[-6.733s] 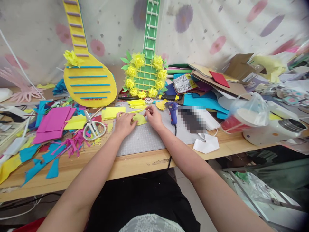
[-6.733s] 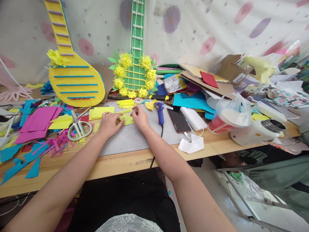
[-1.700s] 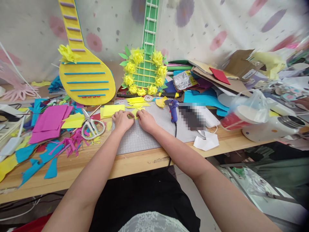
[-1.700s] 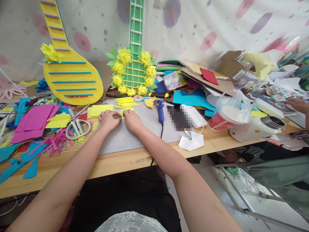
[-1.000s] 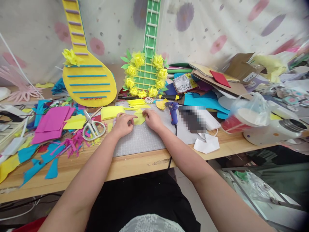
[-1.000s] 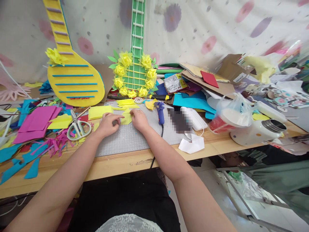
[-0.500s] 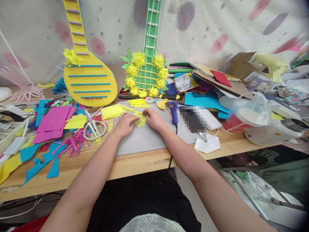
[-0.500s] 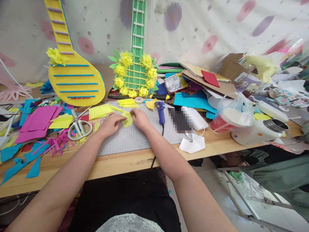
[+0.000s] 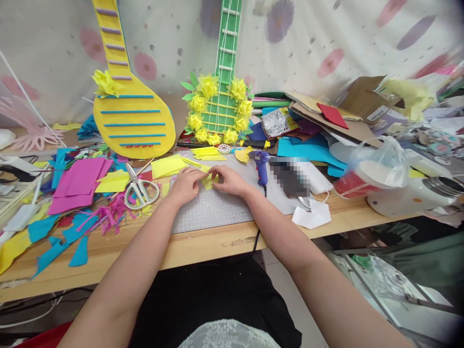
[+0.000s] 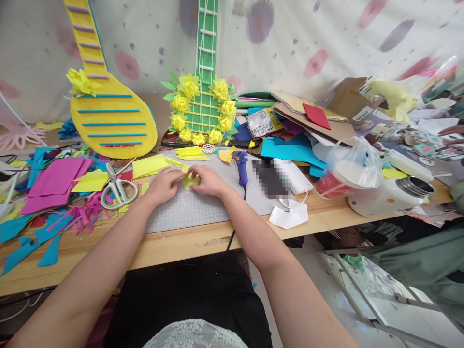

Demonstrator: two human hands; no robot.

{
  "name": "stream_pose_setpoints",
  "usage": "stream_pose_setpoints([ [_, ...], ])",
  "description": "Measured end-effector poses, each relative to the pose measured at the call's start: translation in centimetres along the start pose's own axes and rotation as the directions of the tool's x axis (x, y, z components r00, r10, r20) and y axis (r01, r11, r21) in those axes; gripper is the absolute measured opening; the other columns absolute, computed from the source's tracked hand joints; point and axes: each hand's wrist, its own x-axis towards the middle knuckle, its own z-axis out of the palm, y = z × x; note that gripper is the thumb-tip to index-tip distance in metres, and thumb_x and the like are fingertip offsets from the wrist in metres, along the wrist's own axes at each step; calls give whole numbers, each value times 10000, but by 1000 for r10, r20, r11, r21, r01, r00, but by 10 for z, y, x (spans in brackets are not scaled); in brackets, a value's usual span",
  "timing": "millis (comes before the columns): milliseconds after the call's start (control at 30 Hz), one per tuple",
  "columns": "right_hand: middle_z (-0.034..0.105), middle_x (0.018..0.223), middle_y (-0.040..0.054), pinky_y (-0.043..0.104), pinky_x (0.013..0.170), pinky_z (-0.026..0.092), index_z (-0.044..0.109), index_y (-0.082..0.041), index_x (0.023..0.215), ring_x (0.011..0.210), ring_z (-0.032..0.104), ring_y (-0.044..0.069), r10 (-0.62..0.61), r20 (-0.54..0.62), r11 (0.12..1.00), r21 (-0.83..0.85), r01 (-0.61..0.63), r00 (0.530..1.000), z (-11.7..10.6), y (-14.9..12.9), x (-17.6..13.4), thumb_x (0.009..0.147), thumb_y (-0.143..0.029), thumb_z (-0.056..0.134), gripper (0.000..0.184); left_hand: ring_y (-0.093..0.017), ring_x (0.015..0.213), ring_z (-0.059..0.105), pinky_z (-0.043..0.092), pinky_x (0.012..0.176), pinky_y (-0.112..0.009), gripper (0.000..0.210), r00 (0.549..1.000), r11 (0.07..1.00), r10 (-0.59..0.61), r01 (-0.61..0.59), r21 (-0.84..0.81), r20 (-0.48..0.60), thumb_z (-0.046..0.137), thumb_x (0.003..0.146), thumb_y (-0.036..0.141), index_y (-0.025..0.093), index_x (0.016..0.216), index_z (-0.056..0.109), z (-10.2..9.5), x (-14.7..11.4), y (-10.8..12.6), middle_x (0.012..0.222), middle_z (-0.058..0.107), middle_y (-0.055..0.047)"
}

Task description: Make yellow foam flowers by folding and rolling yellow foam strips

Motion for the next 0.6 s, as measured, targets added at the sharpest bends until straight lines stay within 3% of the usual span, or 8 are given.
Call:
stream_pose_setpoints([
  [133, 618, 968, 50, 299, 827, 399, 504, -153, 1053, 914, 542, 172, -2, -20, 998, -55, 1, 1000, -3, -6, -3, 687, -277, 670, 420, -202, 1118, 523, 304, 1066, -351, 600, 997, 997, -76, 76, 34, 9, 415, 709, 61, 230, 1268, 552, 1, 1, 3, 1158, 659, -30],
  [267, 625, 931, 47, 290, 801, 402, 494, -161, 1003, 895, 532, 173, 30, -97, 995, -90, -38, 995, 4, 1, 1, 744, -207, 601, 284, -220, 1175, 485, 284, 1084, -369, 624, 990, 987, -141, 142, 76, -14, 412, 746, 82, 181, 1361, 449, 4, 3, 8, 1195, 642, -55],
  [433, 643, 893, 36, 289, 801, 406, 492, -171, 1055, 858, 541, 163, 35, -133, 998, -54, -42, 991, 10, 8, 4, 777, -108, 511, 285, -231, 1172, 489, 245, 1111, -423, 565, 984, 980, -166, 172, 100, -71, 430, 771, 118, 198, 1327, 486, 5, 4, 9, 1185, 651, -35],
  [600, 634, 945, 47, 300, 806, 405, 489, -167, 1090, 894, 545, 182, 1, -113, 997, -72, -10, 994, 11, 2, 3, 754, -282, 646, 388, -195, 1098, 547, 247, 1117, -405, 520, 991, 990, -127, 129, 58, -43, 442, 765, 118, 238, 1259, 552, 5, 5, 6, 1127, 682, -8],
])
